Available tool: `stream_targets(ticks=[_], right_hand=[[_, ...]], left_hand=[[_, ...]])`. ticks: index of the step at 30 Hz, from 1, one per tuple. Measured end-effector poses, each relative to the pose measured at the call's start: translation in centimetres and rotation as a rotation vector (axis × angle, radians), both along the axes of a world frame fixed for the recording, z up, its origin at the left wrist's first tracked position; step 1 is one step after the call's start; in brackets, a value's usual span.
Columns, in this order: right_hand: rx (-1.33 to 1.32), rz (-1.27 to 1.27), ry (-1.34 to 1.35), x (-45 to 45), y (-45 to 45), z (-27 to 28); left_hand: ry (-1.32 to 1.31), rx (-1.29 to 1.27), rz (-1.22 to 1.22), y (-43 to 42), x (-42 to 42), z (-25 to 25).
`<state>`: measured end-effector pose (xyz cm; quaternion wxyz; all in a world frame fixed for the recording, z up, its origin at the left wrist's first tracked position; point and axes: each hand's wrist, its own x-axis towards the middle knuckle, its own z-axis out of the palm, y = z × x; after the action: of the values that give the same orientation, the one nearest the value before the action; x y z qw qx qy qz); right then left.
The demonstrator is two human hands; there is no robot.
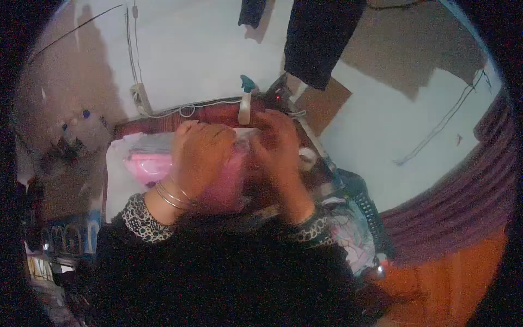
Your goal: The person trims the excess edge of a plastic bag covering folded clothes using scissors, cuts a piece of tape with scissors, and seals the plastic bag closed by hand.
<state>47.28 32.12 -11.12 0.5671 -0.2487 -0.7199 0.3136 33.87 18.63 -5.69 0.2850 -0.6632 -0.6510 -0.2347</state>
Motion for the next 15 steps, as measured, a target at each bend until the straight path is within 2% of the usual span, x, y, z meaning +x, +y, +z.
stream_targets(ticks=[2, 3, 5, 6, 8, 11, 12, 14, 15], right_hand=[[0.368, 0.056, -0.313, 0.9, -0.7, 2.2], [0.369, 0.063, -0.312, 1.2, -0.3, 1.9], [0.119, 0.263, -0.309, 1.7, 0.3, 1.0], [0.121, 0.272, -0.307, 1.9, 0.3, 0.9], [-0.042, 0.396, -0.211, 2.4, 0.1, 0.6], [-0.129, 0.497, -0.18, 3.3, 0.2, -0.1], [-0.132, 0.502, -0.179, 3.2, -0.1, -0.7], [-0.425, 0.413, -0.004, 3.2, -0.8, -1.9], [-0.423, 0.417, -0.005, 3.1, -1.7, -1.9]], left_hand=[[0.003, 0.005, -0.004, -0.2, -0.5, -0.8], [0.003, 0.006, 0.003, -0.5, -0.5, -0.8], [-0.08, 0.064, -0.121, -1.7, -0.6, -0.8], [-0.078, 0.065, -0.113, -2.1, -0.9, -1.0], [-0.177, -0.108, -0.134, -3.0, -1.5, -1.5], [-0.219, -0.219, -0.175, -4.9, -1.4, -0.9], [-0.22, -0.222, -0.17, -5.2, -1.3, -1.0], [-0.217, -0.242, -0.228, -5.7, -1.2, -1.4], [-0.217, -0.239, -0.224, -5.8, -1.0, -1.5]])
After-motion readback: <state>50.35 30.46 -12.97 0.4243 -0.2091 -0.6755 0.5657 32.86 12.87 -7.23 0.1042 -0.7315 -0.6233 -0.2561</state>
